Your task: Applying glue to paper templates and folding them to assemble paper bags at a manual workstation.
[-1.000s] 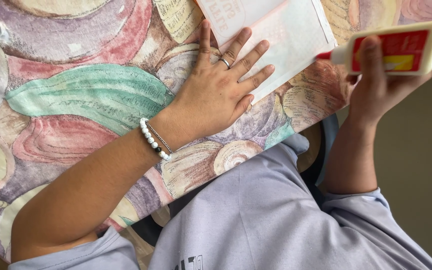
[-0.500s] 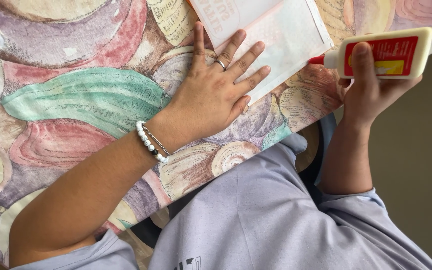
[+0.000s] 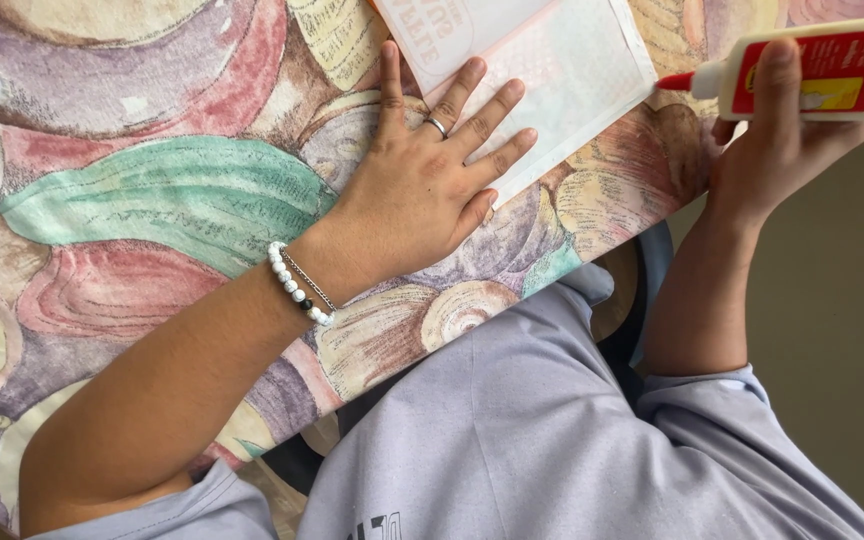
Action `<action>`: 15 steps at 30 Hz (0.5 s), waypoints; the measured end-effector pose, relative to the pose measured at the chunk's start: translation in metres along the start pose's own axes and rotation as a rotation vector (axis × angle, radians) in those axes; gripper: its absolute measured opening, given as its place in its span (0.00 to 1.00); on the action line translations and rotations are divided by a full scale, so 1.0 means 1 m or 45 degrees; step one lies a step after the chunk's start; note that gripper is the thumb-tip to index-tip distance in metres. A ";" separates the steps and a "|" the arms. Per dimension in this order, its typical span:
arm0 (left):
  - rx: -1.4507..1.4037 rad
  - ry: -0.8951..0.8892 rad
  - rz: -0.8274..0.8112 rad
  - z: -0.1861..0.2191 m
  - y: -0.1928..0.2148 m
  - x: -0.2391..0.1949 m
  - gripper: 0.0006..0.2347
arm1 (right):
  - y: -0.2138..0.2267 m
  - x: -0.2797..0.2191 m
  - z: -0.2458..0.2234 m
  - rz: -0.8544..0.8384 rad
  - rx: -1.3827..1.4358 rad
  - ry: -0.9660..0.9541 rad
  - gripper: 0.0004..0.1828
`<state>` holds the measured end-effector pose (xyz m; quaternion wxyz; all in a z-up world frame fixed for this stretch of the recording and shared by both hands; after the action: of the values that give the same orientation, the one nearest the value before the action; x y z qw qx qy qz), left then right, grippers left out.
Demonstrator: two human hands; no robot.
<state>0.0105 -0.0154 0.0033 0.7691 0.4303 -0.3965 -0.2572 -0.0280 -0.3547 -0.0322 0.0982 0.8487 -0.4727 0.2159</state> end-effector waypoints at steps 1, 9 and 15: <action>-0.014 0.009 0.000 0.000 0.000 0.001 0.22 | -0.001 0.000 -0.001 -0.004 -0.007 -0.010 0.29; -0.009 0.007 -0.040 -0.001 0.003 0.001 0.22 | 0.007 0.020 -0.015 0.011 -0.017 -0.449 0.34; -0.162 0.023 -0.042 -0.002 0.009 0.003 0.19 | 0.016 0.043 -0.005 -0.177 -0.234 -0.557 0.22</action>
<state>0.0139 -0.0122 0.0117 0.7940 0.3894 -0.3654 -0.2906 -0.0226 -0.3942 -0.0086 0.0850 0.8933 -0.4407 -0.0241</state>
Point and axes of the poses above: each hand's wrist, its own x-axis towards the middle knuckle, its own y-axis out of the back of the hand, z = x × y, the point moved 2 cm from there along x, towards the middle knuckle, and after that the axes turned 11 degrees about z, right-handed, at the moved point
